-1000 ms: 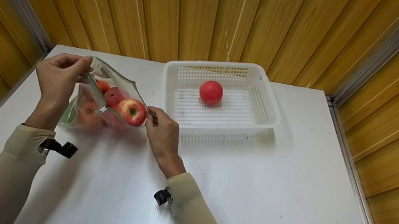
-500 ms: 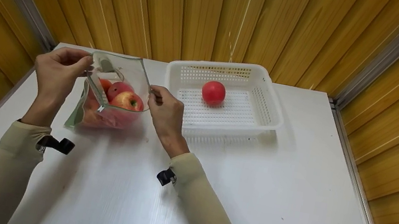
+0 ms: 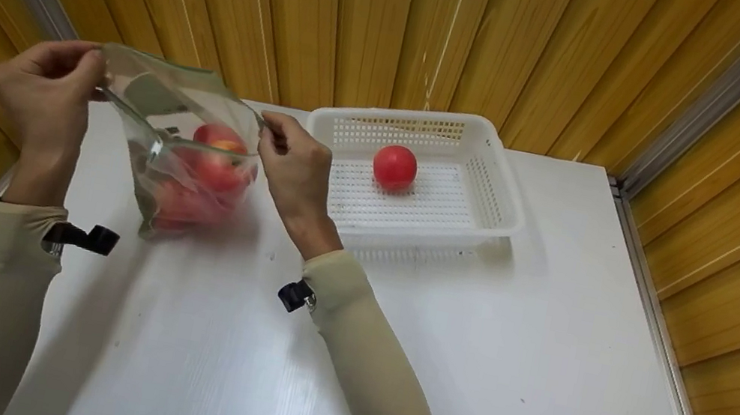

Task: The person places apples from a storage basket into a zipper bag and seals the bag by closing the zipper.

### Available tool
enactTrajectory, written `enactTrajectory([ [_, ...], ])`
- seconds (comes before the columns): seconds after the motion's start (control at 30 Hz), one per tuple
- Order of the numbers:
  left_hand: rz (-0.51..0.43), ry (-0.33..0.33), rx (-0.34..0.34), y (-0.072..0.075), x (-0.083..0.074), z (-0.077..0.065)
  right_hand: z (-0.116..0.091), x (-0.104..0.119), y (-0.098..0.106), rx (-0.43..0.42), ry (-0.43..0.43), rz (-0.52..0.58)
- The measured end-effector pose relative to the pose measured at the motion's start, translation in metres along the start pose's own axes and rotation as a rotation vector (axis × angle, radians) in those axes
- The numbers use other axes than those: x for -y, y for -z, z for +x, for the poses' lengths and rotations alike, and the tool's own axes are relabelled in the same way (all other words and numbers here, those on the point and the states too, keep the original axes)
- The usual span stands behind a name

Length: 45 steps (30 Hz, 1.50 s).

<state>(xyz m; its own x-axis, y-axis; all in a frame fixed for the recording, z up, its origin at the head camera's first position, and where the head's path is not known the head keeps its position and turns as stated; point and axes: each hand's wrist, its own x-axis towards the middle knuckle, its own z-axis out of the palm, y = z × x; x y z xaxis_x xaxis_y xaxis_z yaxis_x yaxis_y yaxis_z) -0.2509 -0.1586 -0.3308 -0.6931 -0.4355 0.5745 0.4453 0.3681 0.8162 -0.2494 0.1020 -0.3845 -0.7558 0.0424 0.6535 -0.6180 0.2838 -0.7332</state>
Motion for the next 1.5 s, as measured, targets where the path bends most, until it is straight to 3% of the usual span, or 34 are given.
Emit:
enactTrajectory([
  [0.13, 0.061, 0.04, 0.177, -0.006, 0.007, -0.009, -0.008, -0.007, 0.001, 0.044, -0.055, -0.067],
  [0.2, 0.059, 0.062, 0.218, -0.008, 0.011, -0.013, -0.013, -0.01, 0.002, 0.05, -0.076, -0.081],
  [0.67, 0.077, 0.016, 0.253, -0.018, 0.013, -0.019, -0.036, -0.016, 0.002, 0.13, -0.158, -0.063],
  [0.9, 0.086, 0.042, 0.338, -0.018, 0.014, -0.024, -0.044, -0.013, 0.003, 0.142, -0.141, -0.082],
  [1.17, 0.126, 0.045, 0.385, -0.024, 0.018, -0.03, -0.056, -0.016, 0.002, 0.18, -0.21, -0.012],
  [1.5, 0.137, 0.062, 0.435, -0.029, 0.024, -0.041, -0.052, -0.022, 0.022, 0.203, -0.205, -0.112],
])
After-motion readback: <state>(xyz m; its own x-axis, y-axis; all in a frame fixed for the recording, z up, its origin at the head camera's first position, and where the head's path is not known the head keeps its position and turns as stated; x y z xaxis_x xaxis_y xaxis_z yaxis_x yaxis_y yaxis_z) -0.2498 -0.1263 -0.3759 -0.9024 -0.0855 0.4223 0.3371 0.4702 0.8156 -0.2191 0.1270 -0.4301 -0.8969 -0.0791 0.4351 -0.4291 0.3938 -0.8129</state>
